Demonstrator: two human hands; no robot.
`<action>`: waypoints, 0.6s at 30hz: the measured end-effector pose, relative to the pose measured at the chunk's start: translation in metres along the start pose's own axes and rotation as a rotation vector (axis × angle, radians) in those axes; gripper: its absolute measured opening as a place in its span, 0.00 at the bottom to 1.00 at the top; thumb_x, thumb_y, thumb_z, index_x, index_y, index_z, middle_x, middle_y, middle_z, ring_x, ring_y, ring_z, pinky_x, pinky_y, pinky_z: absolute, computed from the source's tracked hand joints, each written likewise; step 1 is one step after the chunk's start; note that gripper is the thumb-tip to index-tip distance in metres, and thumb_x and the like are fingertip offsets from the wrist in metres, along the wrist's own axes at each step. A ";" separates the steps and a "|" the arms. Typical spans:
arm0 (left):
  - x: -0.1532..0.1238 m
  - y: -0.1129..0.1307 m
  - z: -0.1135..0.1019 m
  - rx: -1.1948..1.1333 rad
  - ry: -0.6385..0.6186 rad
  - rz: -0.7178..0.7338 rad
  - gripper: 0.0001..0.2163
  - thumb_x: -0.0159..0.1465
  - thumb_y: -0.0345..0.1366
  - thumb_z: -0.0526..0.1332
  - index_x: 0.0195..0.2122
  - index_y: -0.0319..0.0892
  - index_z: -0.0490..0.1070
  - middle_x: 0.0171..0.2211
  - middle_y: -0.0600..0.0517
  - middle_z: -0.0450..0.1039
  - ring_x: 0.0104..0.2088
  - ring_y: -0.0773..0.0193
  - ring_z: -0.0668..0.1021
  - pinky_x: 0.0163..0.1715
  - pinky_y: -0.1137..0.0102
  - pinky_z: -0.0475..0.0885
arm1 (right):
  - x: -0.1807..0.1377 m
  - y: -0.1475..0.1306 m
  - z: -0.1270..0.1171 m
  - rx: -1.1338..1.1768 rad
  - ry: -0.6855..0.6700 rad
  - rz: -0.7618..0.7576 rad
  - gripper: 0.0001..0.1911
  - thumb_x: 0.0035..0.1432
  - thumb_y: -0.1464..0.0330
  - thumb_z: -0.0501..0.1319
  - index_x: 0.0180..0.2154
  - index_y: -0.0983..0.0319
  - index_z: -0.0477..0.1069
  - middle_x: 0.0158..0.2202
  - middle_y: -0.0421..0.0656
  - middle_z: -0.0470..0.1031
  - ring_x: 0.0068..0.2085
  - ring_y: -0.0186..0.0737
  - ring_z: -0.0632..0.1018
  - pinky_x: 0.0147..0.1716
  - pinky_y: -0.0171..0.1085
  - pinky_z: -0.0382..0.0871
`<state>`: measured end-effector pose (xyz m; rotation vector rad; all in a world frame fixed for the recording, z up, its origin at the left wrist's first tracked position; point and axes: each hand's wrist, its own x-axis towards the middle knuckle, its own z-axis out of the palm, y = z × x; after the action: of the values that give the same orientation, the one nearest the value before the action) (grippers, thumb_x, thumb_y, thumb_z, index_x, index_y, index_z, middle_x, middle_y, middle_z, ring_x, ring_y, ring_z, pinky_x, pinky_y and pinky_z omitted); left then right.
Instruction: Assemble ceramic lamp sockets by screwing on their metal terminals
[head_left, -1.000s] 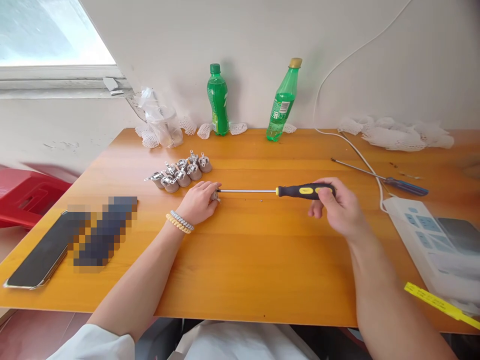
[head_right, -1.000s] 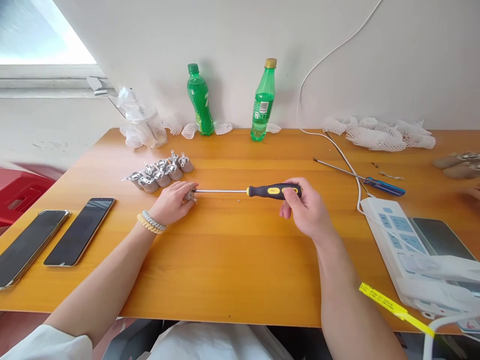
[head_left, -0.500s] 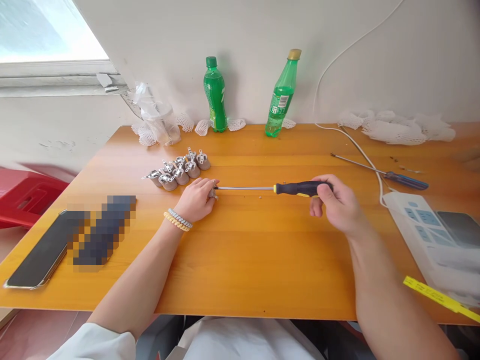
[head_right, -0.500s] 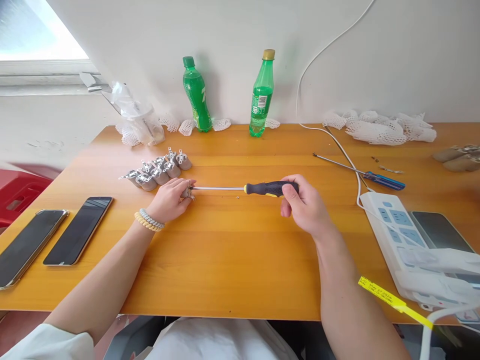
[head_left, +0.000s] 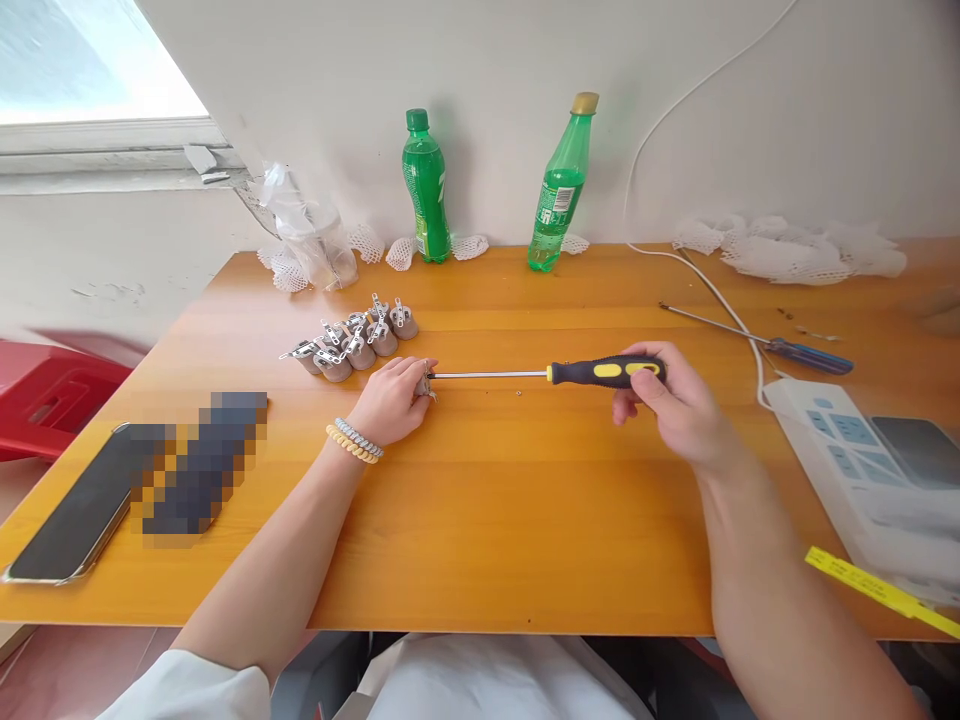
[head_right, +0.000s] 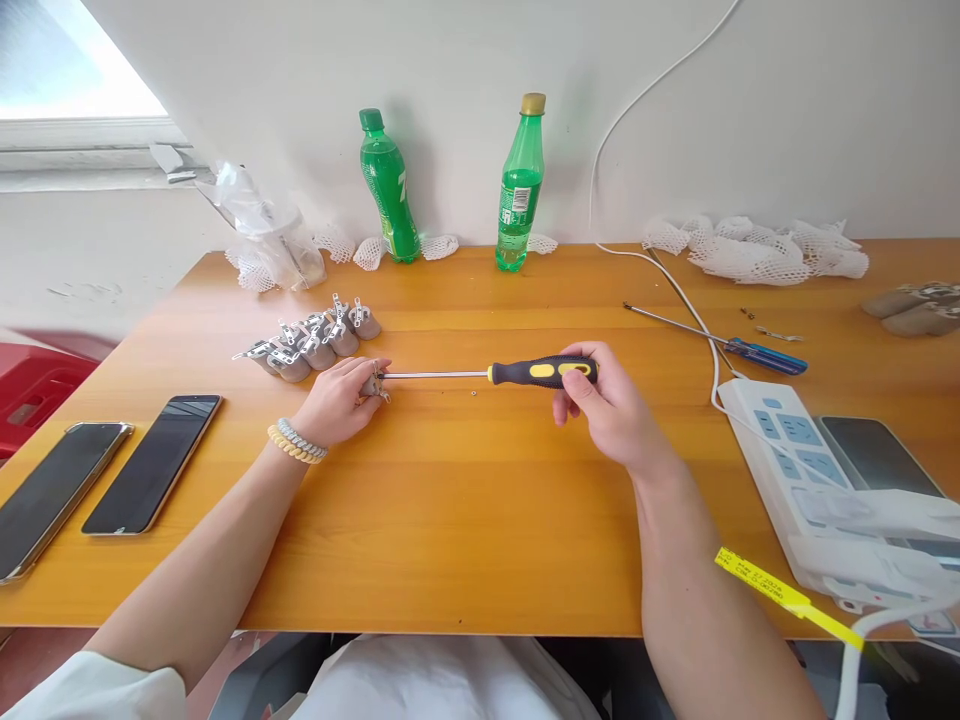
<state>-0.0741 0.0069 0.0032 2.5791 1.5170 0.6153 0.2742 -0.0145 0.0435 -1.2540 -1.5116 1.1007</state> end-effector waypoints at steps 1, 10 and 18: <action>0.000 0.000 0.000 -0.003 0.001 0.001 0.19 0.56 0.29 0.55 0.50 0.38 0.67 0.41 0.45 0.74 0.43 0.54 0.75 0.46 0.60 0.70 | 0.000 0.000 0.000 -0.044 0.017 0.009 0.16 0.60 0.54 0.56 0.42 0.58 0.62 0.17 0.36 0.69 0.19 0.38 0.72 0.22 0.38 0.65; 0.000 0.001 -0.001 -0.010 -0.002 -0.001 0.19 0.55 0.28 0.55 0.49 0.38 0.67 0.41 0.45 0.74 0.43 0.54 0.75 0.46 0.60 0.70 | 0.001 0.005 -0.007 -0.114 -0.028 0.012 0.22 0.61 0.50 0.49 0.30 0.60 0.68 0.20 0.42 0.71 0.23 0.40 0.73 0.24 0.39 0.64; 0.000 0.000 0.000 -0.009 -0.031 -0.009 0.18 0.56 0.29 0.55 0.48 0.38 0.67 0.41 0.45 0.74 0.43 0.54 0.75 0.45 0.60 0.70 | 0.000 0.002 0.000 0.012 -0.010 0.002 0.16 0.60 0.54 0.56 0.42 0.58 0.62 0.20 0.38 0.71 0.22 0.38 0.73 0.24 0.39 0.66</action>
<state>-0.0744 0.0073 0.0035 2.5614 1.5122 0.5770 0.2752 -0.0148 0.0416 -1.2437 -1.5095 1.1169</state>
